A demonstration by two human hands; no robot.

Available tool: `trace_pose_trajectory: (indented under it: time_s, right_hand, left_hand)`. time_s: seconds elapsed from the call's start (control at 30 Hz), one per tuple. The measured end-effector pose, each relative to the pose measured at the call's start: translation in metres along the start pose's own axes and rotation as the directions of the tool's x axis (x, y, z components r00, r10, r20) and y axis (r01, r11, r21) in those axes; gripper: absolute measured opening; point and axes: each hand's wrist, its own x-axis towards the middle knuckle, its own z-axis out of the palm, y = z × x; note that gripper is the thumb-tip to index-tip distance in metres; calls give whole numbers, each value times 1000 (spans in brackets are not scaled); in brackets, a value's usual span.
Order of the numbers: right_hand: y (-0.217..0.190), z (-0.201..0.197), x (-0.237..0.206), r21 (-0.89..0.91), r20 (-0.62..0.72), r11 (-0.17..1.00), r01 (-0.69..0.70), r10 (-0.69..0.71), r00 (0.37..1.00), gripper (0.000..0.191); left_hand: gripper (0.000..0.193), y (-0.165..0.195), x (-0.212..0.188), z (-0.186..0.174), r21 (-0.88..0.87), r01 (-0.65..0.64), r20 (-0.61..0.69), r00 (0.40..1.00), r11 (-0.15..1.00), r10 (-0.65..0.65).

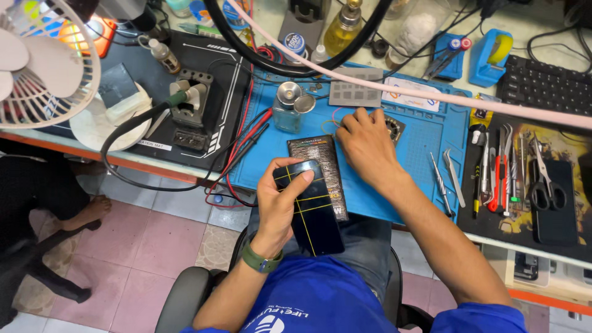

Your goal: The person reassembles a smartphone by aligning the screen to the chassis and securing it with rubber bands. They then use a handheld UV curing lamp to apply light to the device's surface, likely to cure adhesive.

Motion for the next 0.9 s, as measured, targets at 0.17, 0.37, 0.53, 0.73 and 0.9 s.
trace_pose_trajectory:
  time_s: [0.17, 0.37, 0.53, 0.73, 0.9]
  right_hand:
    - [-3, -26, -12, 696, -64, 709, -110, 214, 975, 10]
    - [-10, -67, -45, 932, 211, 275, -237, 123, 970, 15]
    - [-10, -76, -55, 940, 110, 313, -136, 97, 989, 15]
    - [-62, -98, -84, 731, -182, 670, -128, 373, 910, 12]
    - [-118, -78, -116, 779, -274, 584, -228, 644, 714, 19]
  left_hand:
    - [52, 17, 3, 8, -10, 18, 89, 996, 1000, -17]
    - [51, 19, 10, -1, 55, 267, 392, 880, 962, -267]
    - [38, 6, 11, 3, 27, 363, 476, 814, 931, -332]
    - [31, 23, 21, 21, -133, 224, 99, 972, 966, -212]
    - [30, 31, 27, 39, -204, 78, -144, 983, 976, -109]
